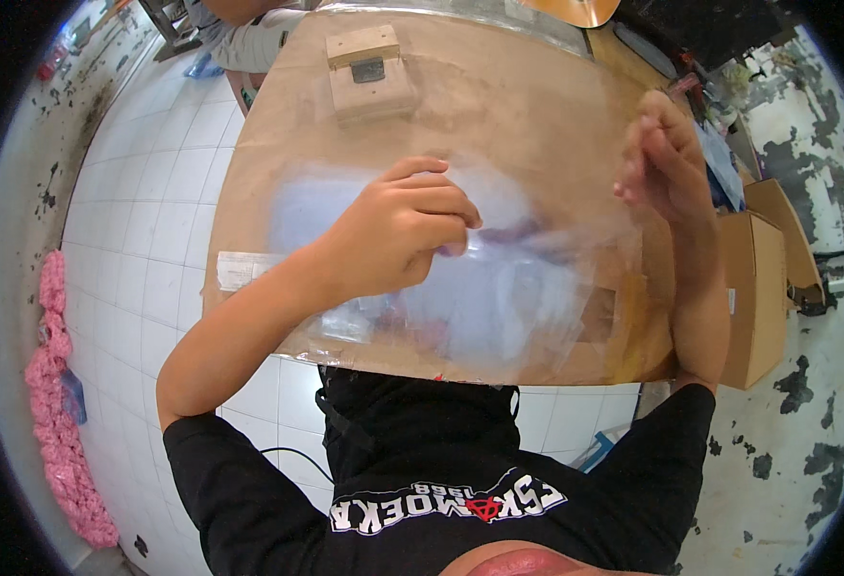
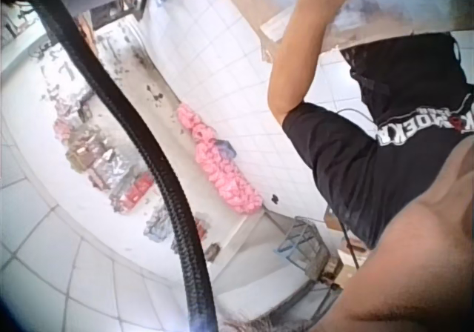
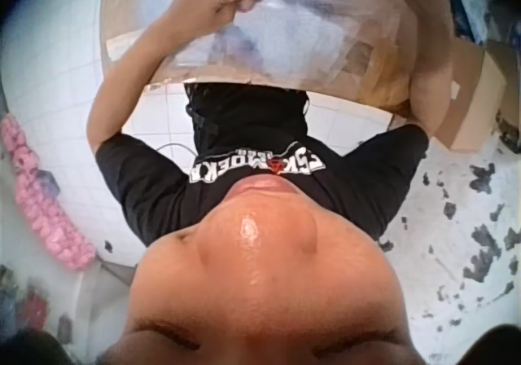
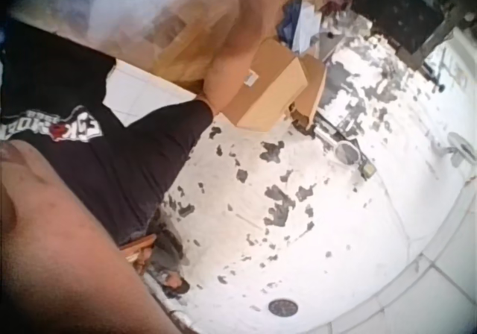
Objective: The person prepares sheets by peeling and pressing clear plastic film onto a surface at a workstation.
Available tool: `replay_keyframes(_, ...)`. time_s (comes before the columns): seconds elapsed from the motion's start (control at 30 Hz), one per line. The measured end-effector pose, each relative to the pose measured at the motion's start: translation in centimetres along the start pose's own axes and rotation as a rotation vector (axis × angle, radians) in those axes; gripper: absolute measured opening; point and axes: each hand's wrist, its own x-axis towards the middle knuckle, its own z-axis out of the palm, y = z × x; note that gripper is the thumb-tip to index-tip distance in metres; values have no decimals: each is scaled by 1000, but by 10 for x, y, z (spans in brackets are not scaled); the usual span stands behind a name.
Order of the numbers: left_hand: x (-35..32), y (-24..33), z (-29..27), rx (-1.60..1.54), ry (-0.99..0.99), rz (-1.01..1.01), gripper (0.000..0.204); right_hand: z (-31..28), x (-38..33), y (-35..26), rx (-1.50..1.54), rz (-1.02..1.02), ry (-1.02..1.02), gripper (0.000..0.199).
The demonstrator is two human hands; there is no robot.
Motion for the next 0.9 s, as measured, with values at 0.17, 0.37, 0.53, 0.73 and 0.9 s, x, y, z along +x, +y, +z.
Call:
replay_keyframes(0.17,-4,4,-15,-2,140,-19,18,26,18,-2,-222,85,66,21)
replay_keyframes(0.37,22,30,-11,-92,383,-285,33,45,32,-12,-420,66,59,17)
replay_keyframes(0.53,28,27,10,-448,360,-569,49,58,35,-8,-405,6,-11,20)
replay_keyframes(0.73,32,30,17,-681,192,-700,21,51,23,-5,-579,-19,-14,32)
replay_keyframes(0.9,34,32,6,-681,333,-770,18,18,-15,-8,-777,82,21,55)
